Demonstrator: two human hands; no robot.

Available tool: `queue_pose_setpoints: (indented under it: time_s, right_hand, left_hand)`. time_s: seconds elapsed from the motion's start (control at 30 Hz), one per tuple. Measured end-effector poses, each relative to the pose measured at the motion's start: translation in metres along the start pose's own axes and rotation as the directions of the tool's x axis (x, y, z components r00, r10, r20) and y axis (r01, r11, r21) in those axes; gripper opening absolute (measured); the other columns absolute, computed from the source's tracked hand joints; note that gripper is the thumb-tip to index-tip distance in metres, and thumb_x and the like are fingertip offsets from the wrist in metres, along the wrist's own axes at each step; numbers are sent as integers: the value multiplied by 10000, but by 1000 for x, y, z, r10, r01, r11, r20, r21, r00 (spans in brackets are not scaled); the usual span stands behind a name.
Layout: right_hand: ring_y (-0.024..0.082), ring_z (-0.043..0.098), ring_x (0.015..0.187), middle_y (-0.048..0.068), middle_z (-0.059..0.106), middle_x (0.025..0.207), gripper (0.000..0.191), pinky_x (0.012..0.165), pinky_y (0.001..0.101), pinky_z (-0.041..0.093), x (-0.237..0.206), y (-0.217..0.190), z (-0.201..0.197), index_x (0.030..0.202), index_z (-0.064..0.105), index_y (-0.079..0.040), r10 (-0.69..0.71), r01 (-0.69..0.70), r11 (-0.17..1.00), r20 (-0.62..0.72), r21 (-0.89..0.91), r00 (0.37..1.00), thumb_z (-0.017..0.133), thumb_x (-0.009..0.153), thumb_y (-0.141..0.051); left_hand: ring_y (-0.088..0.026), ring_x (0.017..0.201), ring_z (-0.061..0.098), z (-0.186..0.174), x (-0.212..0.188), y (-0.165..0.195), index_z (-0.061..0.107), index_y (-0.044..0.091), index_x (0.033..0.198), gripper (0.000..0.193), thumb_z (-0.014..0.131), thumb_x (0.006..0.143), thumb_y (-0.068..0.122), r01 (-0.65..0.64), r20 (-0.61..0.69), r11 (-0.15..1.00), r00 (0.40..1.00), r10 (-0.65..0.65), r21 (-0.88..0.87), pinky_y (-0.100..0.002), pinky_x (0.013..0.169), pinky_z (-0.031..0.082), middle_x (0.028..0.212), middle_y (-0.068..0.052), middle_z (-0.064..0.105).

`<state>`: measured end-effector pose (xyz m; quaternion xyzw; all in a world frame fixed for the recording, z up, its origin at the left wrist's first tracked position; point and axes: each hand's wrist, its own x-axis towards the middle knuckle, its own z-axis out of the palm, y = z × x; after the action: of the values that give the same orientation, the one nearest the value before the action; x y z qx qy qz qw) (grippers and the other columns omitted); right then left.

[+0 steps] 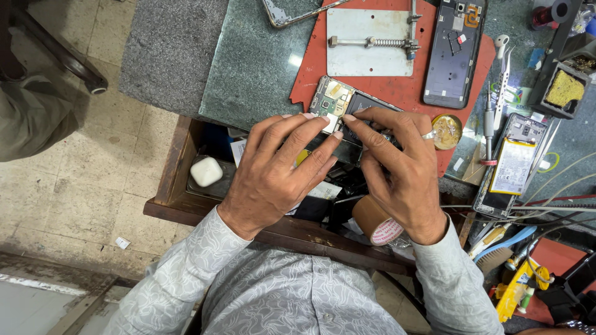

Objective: The person works at a repair bench on a disassembled smartphone, pressing on its battery and board, then tears a strip of brown tape and applies it. They handle a black charging adapter, then use a screwdriver on the phone's back cover.

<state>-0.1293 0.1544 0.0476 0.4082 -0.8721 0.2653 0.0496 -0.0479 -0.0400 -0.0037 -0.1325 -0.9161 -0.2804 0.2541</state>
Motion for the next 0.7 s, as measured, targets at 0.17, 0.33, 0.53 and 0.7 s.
queue_pose_setpoints:
  time_s: [0.17,0.33,0.53,0.7]
  right_hand:
    - [243,560,1061,58,653,1275,525,971,378,465,2,-2,2,1298,731,-108,24,-24,1000,-8,15,1000,672,819,100]
    - [248,545,1033,57,661,1268,536,945,375,458,2,-3,3,1280,749,-118,21,-21,1000,-7,8,1000,674,797,102]
    - [252,539,1035,51,659,1271,549,948,374,460,3,-3,4,1293,744,-126,14,-14,1000,-6,1,1000,678,801,107]
    - [266,545,1046,59,650,1278,535,945,386,475,2,-3,4,1313,734,-129,-31,31,996,4,-81,1000,688,836,108]
  left_hand:
    - [-251,1294,553,2,0,-1,713,96,1306,344,786,994,219,-3,-10,1000,1000,3,-2,-448,1098,465,1368,-65,598]
    - [-254,1288,559,1,-2,-2,711,91,1309,345,783,994,211,-9,-16,1000,1000,9,7,-450,1098,466,1359,-74,604]
    - [-262,1289,562,2,-2,-1,704,92,1319,350,781,995,200,0,-29,1000,1000,0,-6,-452,1109,471,1354,-79,605]
    - [-263,1294,560,2,-2,-1,699,90,1320,353,780,996,202,5,-28,1000,1000,-5,-1,-455,1114,474,1356,-80,604]
